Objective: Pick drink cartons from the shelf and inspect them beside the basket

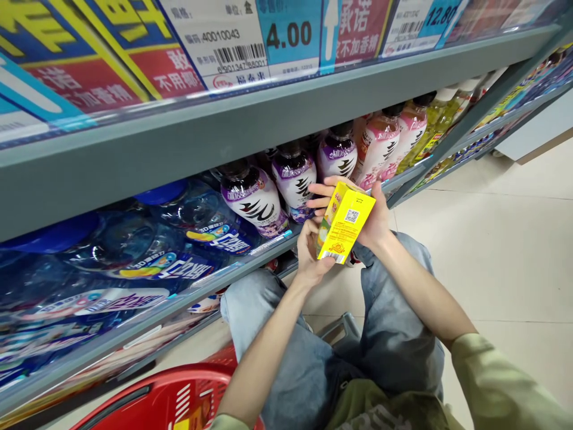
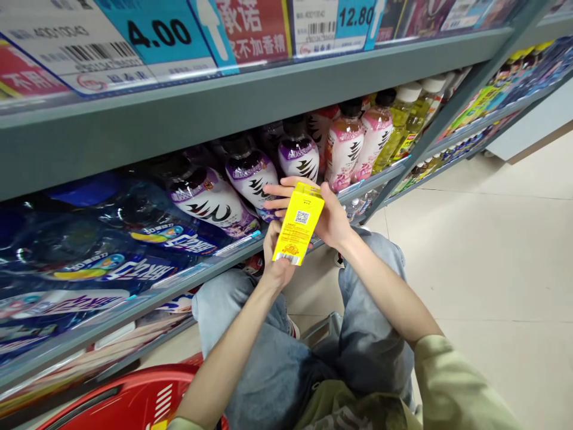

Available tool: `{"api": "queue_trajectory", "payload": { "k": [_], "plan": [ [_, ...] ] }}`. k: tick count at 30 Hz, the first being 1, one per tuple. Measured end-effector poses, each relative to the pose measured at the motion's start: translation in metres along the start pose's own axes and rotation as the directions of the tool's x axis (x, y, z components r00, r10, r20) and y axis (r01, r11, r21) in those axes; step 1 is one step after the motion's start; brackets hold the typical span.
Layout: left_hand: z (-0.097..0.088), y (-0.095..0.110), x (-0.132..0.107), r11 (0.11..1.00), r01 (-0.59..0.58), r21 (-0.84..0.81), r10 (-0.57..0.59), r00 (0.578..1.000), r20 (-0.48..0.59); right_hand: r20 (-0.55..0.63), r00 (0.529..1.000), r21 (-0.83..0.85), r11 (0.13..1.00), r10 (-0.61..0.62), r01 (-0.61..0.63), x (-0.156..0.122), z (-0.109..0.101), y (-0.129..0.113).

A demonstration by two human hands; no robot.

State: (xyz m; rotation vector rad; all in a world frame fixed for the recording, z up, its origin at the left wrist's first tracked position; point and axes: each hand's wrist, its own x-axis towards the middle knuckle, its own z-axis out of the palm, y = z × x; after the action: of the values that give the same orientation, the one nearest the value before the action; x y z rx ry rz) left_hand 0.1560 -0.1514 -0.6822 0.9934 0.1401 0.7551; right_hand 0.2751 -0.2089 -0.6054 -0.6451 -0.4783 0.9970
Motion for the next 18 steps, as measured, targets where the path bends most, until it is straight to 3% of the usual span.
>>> {"api": "queue_trajectory", "payload": {
  "k": [4,9,18],
  "plan": [
    [0.001,0.003,0.009,0.99,-0.095,0.105,0.096,0.995,-0.006,-0.084,0.992,0.127,0.989,0.092,-0.081,0.0,0.008,-0.01],
    [0.0,-0.004,0.014,0.934,-0.262,0.243,0.257,0.965,0.05,-0.134,0.98,0.182,0.976,0.148,-0.122,-0.004,0.001,-0.017],
    [-0.003,-0.006,0.006,0.892,-0.287,0.35,0.263,0.958,0.114,-0.112,0.987,0.111,0.989,0.111,-0.099,-0.001,-0.005,-0.014]
  ]
}}
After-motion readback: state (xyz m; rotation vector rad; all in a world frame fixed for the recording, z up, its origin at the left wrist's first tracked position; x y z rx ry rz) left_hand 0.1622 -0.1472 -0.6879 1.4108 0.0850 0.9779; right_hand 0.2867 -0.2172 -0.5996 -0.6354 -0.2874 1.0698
